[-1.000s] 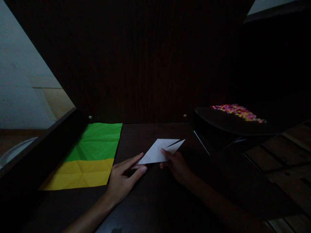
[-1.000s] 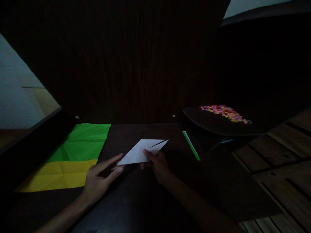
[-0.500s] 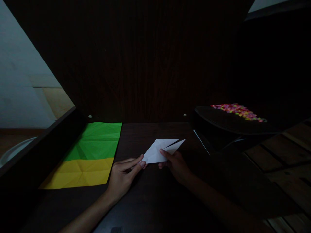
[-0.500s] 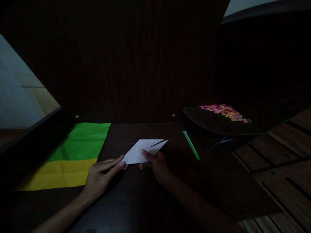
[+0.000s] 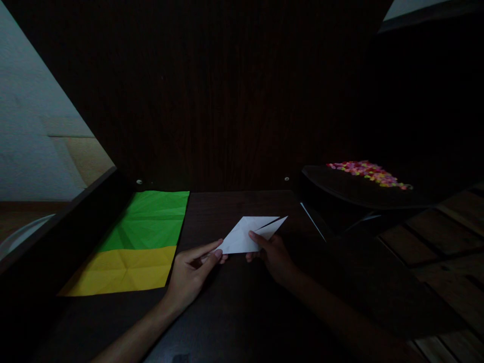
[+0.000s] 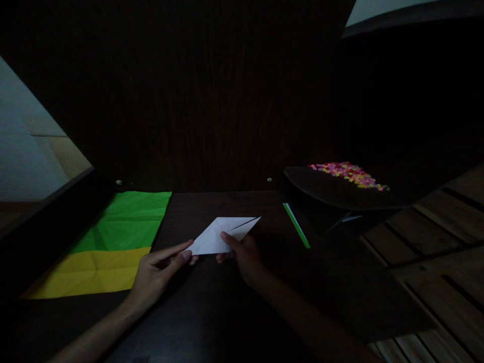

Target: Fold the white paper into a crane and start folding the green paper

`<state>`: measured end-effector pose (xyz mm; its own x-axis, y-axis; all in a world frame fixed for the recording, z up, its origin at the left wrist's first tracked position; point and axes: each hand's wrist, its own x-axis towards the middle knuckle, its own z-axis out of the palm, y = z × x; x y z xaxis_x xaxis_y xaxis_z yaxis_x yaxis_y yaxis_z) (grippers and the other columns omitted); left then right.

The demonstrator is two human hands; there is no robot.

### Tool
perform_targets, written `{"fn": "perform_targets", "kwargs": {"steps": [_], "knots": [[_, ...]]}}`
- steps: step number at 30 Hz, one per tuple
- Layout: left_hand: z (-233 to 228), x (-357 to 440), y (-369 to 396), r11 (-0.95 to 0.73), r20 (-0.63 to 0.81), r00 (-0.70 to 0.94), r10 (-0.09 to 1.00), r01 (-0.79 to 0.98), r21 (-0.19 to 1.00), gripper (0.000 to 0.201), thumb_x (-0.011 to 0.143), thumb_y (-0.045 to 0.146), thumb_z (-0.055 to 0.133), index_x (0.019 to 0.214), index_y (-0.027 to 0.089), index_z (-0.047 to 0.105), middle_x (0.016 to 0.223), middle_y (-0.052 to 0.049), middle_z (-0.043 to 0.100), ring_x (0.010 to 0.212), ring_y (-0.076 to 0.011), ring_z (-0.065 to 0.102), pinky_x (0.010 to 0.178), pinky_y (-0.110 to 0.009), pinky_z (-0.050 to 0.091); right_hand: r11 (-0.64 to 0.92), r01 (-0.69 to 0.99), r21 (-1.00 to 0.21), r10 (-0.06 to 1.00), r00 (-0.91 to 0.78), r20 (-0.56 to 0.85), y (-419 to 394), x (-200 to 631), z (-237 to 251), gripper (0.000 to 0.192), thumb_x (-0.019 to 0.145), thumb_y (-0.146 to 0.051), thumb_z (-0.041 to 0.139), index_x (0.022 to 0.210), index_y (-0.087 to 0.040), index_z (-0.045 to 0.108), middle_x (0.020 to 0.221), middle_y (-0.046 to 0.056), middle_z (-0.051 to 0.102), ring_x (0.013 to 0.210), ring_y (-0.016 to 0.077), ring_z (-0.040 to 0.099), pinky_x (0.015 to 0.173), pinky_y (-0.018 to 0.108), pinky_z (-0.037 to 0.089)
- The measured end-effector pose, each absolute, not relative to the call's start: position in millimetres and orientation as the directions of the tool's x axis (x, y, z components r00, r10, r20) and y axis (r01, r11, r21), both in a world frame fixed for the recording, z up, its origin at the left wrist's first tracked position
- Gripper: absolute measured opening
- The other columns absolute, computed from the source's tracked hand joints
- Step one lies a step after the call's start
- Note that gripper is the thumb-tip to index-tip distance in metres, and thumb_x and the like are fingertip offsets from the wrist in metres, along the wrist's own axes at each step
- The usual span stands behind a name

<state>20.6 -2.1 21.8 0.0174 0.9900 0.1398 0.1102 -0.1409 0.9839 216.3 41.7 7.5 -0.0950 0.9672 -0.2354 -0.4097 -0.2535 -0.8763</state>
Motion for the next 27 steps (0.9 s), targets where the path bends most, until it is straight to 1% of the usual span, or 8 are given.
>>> {"fn": "perform_targets", "kwargs": {"steps": [3, 6, 11, 14, 18, 21, 24, 27], "knots": [[21.0, 20.5, -1.7, -0.045, 0.043, 0.034, 0.998, 0.037, 0.998, 0.035, 0.080, 0.034, 0.069, 0.108, 0.013, 0.073, 0.080, -0.010, 0.078, 0.072, -0.0239, 0.075, 0.071, -0.034, 0.061, -0.247, -0.404, -0.881, 0.968, -0.072, -0.239, 43.0, 216.2, 6.7, 0.039, 0.061, -0.042, 0.085, 0.074, -0.010, 0.066, 0.060, 0.003, 0.067, 0.040, 0.0140, 0.059, 0.037, 0.026, 0.051], [21.7, 21.0, -1.4, -0.020, 0.021, 0.063, 0.998, -0.015, 1.000, 0.034, 0.079, 0.034, 0.070, 0.105, 0.012, 0.071, 0.079, -0.010, 0.078, 0.071, -0.0238, 0.075, 0.071, -0.035, 0.061, -0.224, -0.389, -0.894, 0.974, -0.057, -0.220, 44.1, 216.5, 7.4, 0.040, 0.061, -0.046, 0.084, 0.071, -0.011, 0.065, 0.055, 0.002, 0.065, 0.040, 0.0141, 0.058, 0.038, 0.026, 0.050], [22.2, 23.2, -2.0, 0.006, 0.004, 0.165, 0.986, -0.060, 0.998, 0.027, 0.078, 0.033, 0.072, 0.096, 0.015, 0.066, 0.075, -0.008, 0.076, 0.068, -0.0210, 0.073, 0.068, -0.033, 0.060, -0.143, -0.366, -0.920, 0.990, -0.045, -0.136, 45.3, 219.6, 8.0, 0.036, 0.067, -0.045, 0.081, 0.079, -0.014, 0.066, 0.059, 0.000, 0.064, 0.046, 0.0117, 0.057, 0.042, 0.023, 0.048], [22.9, 25.6, -2.7, 0.064, -0.046, 0.206, 0.978, -0.085, 0.994, 0.026, 0.078, 0.035, 0.073, 0.090, 0.014, 0.063, 0.072, -0.006, 0.074, 0.065, -0.0189, 0.072, 0.065, -0.031, 0.059, -0.105, -0.337, -0.936, 0.994, -0.038, -0.098, 45.7, 222.0, 6.3, 0.032, 0.068, -0.042, 0.080, 0.076, -0.015, 0.066, 0.061, -0.001, 0.062, 0.049, 0.0098, 0.055, 0.043, 0.021, 0.044], [24.4, 28.1, -1.1, 0.127, -0.100, 0.177, 0.979, -0.146, 0.981, 0.028, 0.077, 0.039, 0.074, 0.079, 0.016, 0.059, 0.067, -0.002, 0.070, 0.061, -0.0158, 0.068, 0.061, -0.027, 0.056, -0.102, -0.256, -0.961, 0.993, -0.088, -0.082, 44.5, 222.7, 3.3, 0.030, 0.070, -0.042, 0.078, 0.075, -0.015, 0.066, 0.056, -0.003, 0.059, 0.047, 0.0092, 0.052, 0.043, 0.020, 0.042], [22.7, 27.7, 1.8, 0.189, -0.156, 0.145, 0.977, -0.248, 0.950, 0.034, 0.073, 0.040, 0.078, 0.088, 0.017, 0.057, 0.067, 0.001, 0.069, 0.059, -0.0149, 0.067, 0.058, -0.026, 0.055, -0.141, -0.201, -0.969, 0.977, -0.189, -0.103, 42.2, 221.2, 1.9, 0.030, 0.069, -0.042, 0.078, 0.077, -0.015, 0.066, 0.055, -0.003, 0.059, 0.043, 0.0088, 0.050, 0.041, 0.020, 0.040], [18.8, 26.0, 4.1, 0.240, -0.197, 0.165, 0.966, -0.312, 0.919, 0.045, 0.073, 0.037, 0.078, 0.106, 0.016, 0.056, 0.075, -0.002, 0.072, 0.062, -0.0163, 0.068, 0.059, -0.027, 0.055, -0.174, -0.145, -0.974, 0.951, -0.281, -0.128, 40.3, 220.5, 1.4, 0.032, 0.070, -0.043, 0.076, 0.082, -0.015, 0.067, 0.058, -0.002, 0.062, 0.042, 0.0081, 0.050, 0.040, 0.020, 0.039], [16.5, 24.5, 4.4, 0.276, -0.227, 0.183, 0.957, -0.325, 0.905, 0.050, 0.073, 0.034, 0.076, 0.114, 0.014, 0.057, 0.080, -0.005, 0.073, 0.065, -0.0176, 0.069, 0.059, -0.028, 0.055, -0.190, -0.094, -0.977, 0.932, -0.332, -0.149, 40.4, 222.0, 1.9, 0.034, 0.071, -0.042, 0.075, 0.090, -0.015, 0.066, 0.069, 0.001, 0.066, 0.044, 0.0072, 0.050, 0.039, 0.019, 0.037]]}}
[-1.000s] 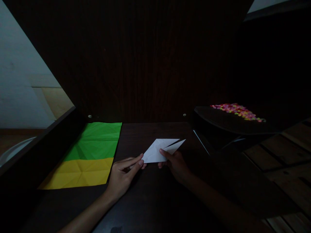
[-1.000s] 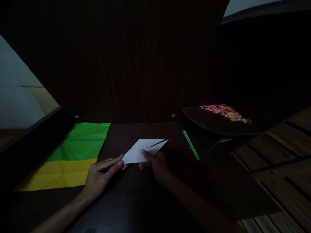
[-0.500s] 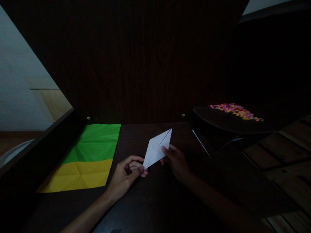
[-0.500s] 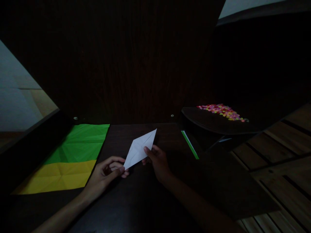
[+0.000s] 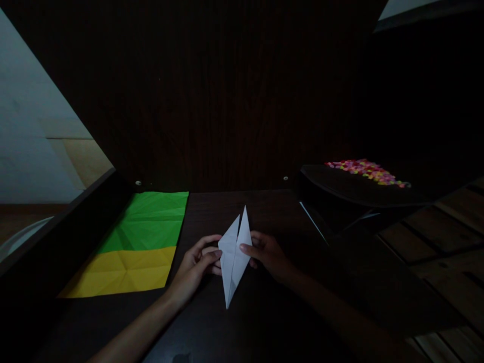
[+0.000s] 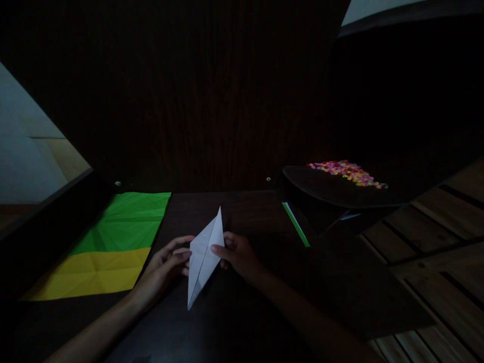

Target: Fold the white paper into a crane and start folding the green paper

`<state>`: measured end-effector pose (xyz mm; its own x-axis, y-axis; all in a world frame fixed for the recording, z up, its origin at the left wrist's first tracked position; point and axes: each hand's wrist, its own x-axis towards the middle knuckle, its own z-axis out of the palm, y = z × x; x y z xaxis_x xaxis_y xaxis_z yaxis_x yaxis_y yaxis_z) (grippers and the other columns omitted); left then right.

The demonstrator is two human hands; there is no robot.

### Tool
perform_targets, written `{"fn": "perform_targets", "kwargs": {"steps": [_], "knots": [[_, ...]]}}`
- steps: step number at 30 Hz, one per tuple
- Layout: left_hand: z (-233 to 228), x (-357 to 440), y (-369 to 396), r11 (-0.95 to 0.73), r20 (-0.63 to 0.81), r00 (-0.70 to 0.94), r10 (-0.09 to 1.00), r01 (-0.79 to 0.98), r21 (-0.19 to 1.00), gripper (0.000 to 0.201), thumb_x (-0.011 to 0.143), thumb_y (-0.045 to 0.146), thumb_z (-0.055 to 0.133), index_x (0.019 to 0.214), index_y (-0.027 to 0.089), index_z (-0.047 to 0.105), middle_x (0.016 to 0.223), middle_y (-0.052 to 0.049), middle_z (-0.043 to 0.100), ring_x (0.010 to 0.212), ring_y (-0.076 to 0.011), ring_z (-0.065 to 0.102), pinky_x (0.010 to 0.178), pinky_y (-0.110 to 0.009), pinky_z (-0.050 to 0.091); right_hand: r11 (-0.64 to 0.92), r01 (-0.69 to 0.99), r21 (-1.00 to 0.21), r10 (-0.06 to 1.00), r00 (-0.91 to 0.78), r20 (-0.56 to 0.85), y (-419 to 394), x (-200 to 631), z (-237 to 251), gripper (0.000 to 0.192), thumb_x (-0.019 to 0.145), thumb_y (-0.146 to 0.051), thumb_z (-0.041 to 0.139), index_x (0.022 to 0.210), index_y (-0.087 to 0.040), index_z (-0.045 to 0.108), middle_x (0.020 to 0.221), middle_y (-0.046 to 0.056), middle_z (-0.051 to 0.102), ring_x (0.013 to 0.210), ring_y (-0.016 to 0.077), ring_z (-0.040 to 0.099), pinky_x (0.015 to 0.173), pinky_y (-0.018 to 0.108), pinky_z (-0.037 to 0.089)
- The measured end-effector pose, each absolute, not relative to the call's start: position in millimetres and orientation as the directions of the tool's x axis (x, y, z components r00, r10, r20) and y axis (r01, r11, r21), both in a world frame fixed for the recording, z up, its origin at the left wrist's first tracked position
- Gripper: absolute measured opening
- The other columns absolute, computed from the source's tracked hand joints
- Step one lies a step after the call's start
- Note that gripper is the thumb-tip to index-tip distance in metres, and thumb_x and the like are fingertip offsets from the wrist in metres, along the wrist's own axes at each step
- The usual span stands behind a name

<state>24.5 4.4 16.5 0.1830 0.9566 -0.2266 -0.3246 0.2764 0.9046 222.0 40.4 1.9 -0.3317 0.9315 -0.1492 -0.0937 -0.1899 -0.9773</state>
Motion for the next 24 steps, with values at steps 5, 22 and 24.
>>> {"fn": "perform_targets", "kwargs": {"steps": [5, 22, 24], "knots": [[19.2, 25.5, 3.4, 0.285, -0.254, 0.151, 0.955, -0.236, 0.929, 0.049, 0.071, 0.034, 0.078, 0.112, 0.012, 0.063, 0.081, -0.006, 0.075, 0.071, -0.0191, 0.069, 0.061, -0.026, 0.054, -0.202, -0.027, -0.979, 0.888, -0.427, -0.172, 41.4, 224.7, 1.7, 0.035, 0.069, -0.039, 0.076, 0.091, -0.016, 0.060, 0.074, 0.002, 0.068, 0.046, 0.0077, 0.052, 0.040, 0.019, 0.039], [16.6, 26.8, 2.6, 0.219, -0.171, 0.232, 0.957, -0.201, 0.955, 0.037, 0.072, 0.034, 0.080, 0.100, 0.015, 0.066, 0.087, -0.007, 0.077, 0.076, -0.0210, 0.073, 0.073, -0.030, 0.055, -0.135, 0.016, -0.991, 0.915, -0.381, -0.131, 36.5, 219.3, 2.6, 0.040, 0.073, -0.036, 0.072, 0.103, -0.018, 0.054, 0.061, -0.005, 0.063, 0.041, 0.0080, 0.051, 0.038, 0.019, 0.038], [15.2, 27.1, 2.4, 0.227, -0.176, 0.240, 0.955, -0.208, 0.951, 0.037, 0.072, 0.033, 0.080, 0.101, 0.015, 0.066, 0.086, -0.007, 0.078, 0.076, -0.0213, 0.073, 0.073, -0.030, 0.056, -0.120, 0.018, -0.993, 0.922, -0.367, -0.118, 34.5, 217.7, 4.9, 0.040, 0.072, -0.034, 0.072, 0.103, -0.018, 0.053, 0.058, -0.007, 0.059, 0.041, 0.0082, 0.050, 0.038, 0.019, 0.038]]}}
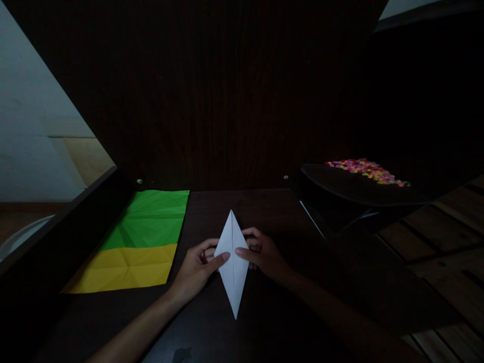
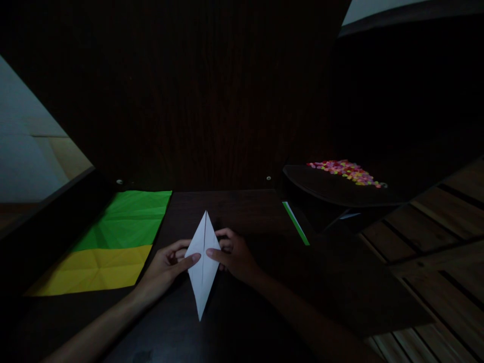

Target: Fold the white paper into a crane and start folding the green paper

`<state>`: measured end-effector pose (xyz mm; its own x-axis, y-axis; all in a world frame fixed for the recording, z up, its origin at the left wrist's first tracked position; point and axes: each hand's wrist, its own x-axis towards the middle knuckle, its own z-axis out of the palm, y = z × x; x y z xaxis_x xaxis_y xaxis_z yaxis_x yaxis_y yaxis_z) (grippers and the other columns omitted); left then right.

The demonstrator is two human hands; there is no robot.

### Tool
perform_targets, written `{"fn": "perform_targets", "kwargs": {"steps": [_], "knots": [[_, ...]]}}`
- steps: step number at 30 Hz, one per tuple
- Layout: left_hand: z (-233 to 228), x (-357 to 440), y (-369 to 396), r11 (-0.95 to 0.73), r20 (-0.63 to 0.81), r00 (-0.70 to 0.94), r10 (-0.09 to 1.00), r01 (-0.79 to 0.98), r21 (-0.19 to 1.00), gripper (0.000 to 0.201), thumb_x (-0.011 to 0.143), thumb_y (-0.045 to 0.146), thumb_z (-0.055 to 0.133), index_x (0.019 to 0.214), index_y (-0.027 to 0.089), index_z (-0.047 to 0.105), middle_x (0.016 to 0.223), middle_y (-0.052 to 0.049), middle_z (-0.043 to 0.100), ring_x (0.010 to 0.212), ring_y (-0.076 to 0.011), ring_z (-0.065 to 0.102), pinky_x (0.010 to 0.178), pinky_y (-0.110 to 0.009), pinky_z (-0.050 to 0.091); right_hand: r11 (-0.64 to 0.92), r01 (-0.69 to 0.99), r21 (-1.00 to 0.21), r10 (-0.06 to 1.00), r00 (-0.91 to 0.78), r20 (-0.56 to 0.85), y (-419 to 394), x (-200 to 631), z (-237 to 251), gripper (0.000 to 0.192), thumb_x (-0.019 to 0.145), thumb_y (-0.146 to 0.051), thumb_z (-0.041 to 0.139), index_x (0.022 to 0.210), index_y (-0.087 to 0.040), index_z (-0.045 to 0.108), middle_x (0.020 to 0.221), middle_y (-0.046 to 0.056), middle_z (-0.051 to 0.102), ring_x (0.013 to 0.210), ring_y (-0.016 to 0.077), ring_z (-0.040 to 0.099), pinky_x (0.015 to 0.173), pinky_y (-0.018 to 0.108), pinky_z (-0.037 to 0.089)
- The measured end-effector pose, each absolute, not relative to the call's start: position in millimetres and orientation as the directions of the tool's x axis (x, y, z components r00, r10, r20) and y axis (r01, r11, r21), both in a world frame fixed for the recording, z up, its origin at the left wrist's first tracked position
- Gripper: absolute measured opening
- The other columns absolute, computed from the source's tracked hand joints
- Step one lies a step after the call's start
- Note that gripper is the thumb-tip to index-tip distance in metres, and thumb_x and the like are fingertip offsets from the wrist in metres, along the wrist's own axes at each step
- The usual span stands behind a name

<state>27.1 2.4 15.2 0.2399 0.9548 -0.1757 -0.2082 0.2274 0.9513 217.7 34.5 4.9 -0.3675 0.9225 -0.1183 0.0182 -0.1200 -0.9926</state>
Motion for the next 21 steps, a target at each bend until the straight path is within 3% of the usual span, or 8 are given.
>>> {"fn": "perform_targets", "kwargs": {"steps": [14, 21], "knots": [[16.2, 30.6, 0.7, 0.287, -0.227, 0.241, 0.944, -0.256, 0.923, 0.055, 0.065, 0.027, 0.085, 0.112, 0.015, 0.058, 0.083, -0.007, 0.077, 0.075, -0.0244, 0.073, 0.069, -0.033, 0.057, -0.079, -0.090, -0.993, 0.942, -0.332, -0.045, 25.9, 210.3, 5.3, 0.044, 0.069, -0.028, 0.073, 0.097, -0.023, 0.038, 0.058, -0.009, 0.059, 0.045, 0.0095, 0.053, 0.038, 0.016, 0.037], [20.9, 33.5, 0.2, 0.289, -0.241, 0.192, 0.951, -0.283, 0.915, 0.056, 0.062, 0.027, 0.086, 0.110, 0.014, 0.059, 0.080, -0.005, 0.077, 0.069, -0.0215, 0.072, 0.065, -0.029, 0.055, -0.089, -0.119, -0.989, 0.946, -0.321, -0.047, 23.7, 207.2, 2.8, 0.045, 0.070, -0.030, 0.073, 0.092, -0.024, 0.034, 0.061, -0.007, 0.062, 0.045, 0.0097, 0.053, 0.038, 0.016, 0.037]]}}
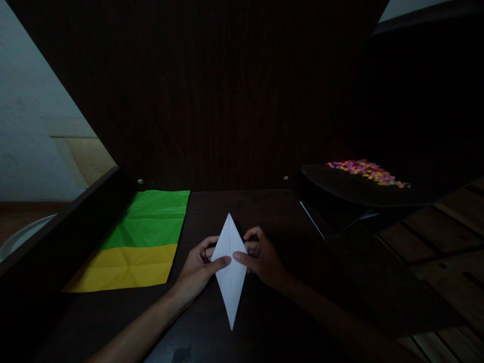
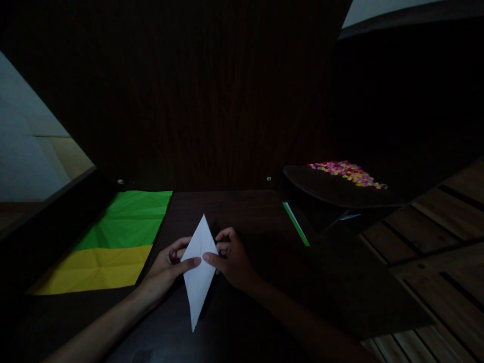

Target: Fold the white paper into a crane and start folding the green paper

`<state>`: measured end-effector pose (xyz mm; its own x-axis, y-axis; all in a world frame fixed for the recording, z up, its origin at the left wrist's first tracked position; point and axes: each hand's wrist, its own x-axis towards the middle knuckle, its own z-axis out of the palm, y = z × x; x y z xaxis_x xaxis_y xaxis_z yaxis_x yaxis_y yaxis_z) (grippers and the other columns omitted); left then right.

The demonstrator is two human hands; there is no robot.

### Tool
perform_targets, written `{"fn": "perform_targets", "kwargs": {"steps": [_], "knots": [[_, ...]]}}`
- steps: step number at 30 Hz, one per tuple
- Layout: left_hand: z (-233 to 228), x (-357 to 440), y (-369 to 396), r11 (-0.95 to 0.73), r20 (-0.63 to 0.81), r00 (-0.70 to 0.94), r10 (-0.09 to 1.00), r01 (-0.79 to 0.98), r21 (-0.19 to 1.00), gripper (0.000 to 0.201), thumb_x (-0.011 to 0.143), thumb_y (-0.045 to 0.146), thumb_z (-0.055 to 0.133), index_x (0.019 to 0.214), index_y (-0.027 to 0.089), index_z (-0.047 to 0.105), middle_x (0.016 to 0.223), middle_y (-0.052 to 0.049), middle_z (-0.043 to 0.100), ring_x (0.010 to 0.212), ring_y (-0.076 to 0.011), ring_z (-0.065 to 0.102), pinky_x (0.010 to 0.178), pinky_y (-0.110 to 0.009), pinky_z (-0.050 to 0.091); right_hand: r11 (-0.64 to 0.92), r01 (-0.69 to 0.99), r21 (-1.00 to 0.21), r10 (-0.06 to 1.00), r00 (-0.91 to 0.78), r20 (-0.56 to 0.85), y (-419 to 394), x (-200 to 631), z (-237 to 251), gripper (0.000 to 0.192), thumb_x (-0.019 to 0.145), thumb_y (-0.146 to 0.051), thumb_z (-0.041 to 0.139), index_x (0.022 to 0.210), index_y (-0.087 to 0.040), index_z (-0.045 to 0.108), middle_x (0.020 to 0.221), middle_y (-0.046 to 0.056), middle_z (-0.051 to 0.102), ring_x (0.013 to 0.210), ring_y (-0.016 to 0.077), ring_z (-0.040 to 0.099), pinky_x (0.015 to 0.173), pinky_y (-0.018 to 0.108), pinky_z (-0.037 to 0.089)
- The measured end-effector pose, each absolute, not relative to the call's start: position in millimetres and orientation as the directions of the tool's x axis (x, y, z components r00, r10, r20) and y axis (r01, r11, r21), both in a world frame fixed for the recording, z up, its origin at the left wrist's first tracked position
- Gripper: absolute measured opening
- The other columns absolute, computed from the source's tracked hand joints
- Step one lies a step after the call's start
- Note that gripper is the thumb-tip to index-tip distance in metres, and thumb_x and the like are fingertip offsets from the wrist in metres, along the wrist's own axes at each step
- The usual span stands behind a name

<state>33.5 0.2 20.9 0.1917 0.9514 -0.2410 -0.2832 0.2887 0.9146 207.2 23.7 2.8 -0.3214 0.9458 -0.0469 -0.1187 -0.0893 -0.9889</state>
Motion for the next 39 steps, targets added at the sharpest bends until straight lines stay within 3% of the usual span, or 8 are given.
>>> {"fn": "perform_targets", "kwargs": {"steps": [8, 13, 23, 31, 39], "knots": [[21.8, 34.7, -2.2, 0.260, -0.223, 0.170, 0.960, -0.243, 0.935, 0.044, 0.065, 0.033, 0.084, 0.101, 0.015, 0.065, 0.081, -0.004, 0.076, 0.067, -0.0197, 0.071, 0.061, -0.027, 0.054, -0.099, -0.107, -0.989, 0.944, -0.323, -0.060, 21.0, 206.8, 1.8, 0.038, 0.075, -0.033, 0.069, 0.094, -0.023, 0.038, 0.066, -0.005, 0.063, 0.047, 0.0093, 0.054, 0.039, 0.017, 0.039], [22.4, 33.0, -0.5, 0.206, -0.188, 0.098, 0.977, -0.233, 0.951, 0.046, 0.064, 0.034, 0.084, 0.101, 0.015, 0.065, 0.081, -0.004, 0.076, 0.070, -0.0209, 0.071, 0.061, -0.027, 0.054, -0.087, -0.105, -0.991, 0.947, -0.316, -0.050, 22.4, 206.7, 1.2, 0.031, 0.080, -0.035, 0.062, 0.096, -0.023, 0.038, 0.055, -0.010, 0.054, 0.036, 0.0079, 0.047, 0.034, 0.017, 0.033], [19.1, 30.5, 2.9, 0.189, -0.193, 0.012, 0.981, -0.256, 0.948, 0.066, 0.066, 0.037, 0.083, 0.119, 0.017, 0.050, 0.084, -0.005, 0.075, 0.073, -0.0224, 0.072, 0.062, -0.028, 0.055, 0.002, -0.102, -0.995, 0.958, -0.283, 0.031, 22.2, 206.2, 2.0, 0.025, 0.082, -0.033, 0.061, 0.095, -0.023, 0.043, 0.056, -0.010, 0.053, 0.038, 0.0088, 0.049, 0.037, 0.019, 0.037], [16.8, 32.7, 3.0, 0.097, -0.118, -0.064, 0.991, -0.265, 0.959, 0.075, 0.060, 0.027, 0.086, 0.121, 0.023, 0.042, 0.105, -0.005, 0.067, 0.077, -0.0183, 0.070, 0.069, -0.029, 0.056, 0.051, 0.007, -0.999, 0.966, -0.256, 0.048, 26.6, 212.3, 0.0, 0.016, 0.083, -0.029, 0.059, 0.093, -0.021, 0.050, 0.059, -0.008, 0.053, 0.042, 0.0081, 0.051, 0.041, 0.020, 0.040], [13.6, 36.5, -1.2, 0.127, -0.122, 0.034, 0.992, -0.277, 0.952, 0.074, 0.060, 0.020, 0.086, 0.120, 0.023, 0.042, 0.092, -0.001, 0.068, 0.074, -0.0171, 0.069, 0.067, -0.028, 0.055, -0.006, -0.014, -1.000, 0.965, -0.261, -0.002, 21.7, 209.4, -3.0, 0.041, 0.077, -0.029, 0.067, 0.112, -0.026, 0.045, 0.088, 0.001, 0.063, 0.064, 0.0153, 0.062, 0.041, 0.019, 0.043]]}}
